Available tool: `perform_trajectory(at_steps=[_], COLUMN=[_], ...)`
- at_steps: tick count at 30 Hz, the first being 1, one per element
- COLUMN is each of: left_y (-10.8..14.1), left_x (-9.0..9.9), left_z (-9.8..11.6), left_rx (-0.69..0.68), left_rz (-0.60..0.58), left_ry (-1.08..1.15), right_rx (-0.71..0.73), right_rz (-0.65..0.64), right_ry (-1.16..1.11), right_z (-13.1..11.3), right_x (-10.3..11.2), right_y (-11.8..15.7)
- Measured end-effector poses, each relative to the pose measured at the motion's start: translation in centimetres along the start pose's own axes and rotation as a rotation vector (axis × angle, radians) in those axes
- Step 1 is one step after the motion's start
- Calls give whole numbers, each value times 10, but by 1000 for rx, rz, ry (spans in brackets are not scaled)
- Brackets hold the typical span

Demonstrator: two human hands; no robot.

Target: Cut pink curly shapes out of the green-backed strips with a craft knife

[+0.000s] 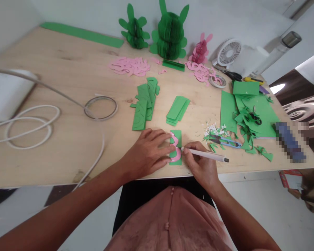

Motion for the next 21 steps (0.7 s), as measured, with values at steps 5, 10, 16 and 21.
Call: perform_trajectory(at_steps=[5,10,16,21], left_y=[0,1,1,1], left_x=[0,-1,0,1], left_z=[0,0,0,0], left_rx=[1,-7,-2,0], left_rz=[0,7,28,36], left_ry=[2,-11,-9,-4], right_rx=[-15,-35,-53,-52], right_rz=[1,3,7,15], right_ry=[24,46,67,84], right_z=[0,3,3,2], right_x=[1,2,3,4], right_y=[2,4,6,7])
Point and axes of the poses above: each hand's wrist, its own y-axis away from the middle knuckle, its own x-axis out of the back of the hand, z = x × y, the point moved 9 cm from there along -y, towards the middle knuckle, and after that the axes turned 1 degree about y, right-handed, at the moved point
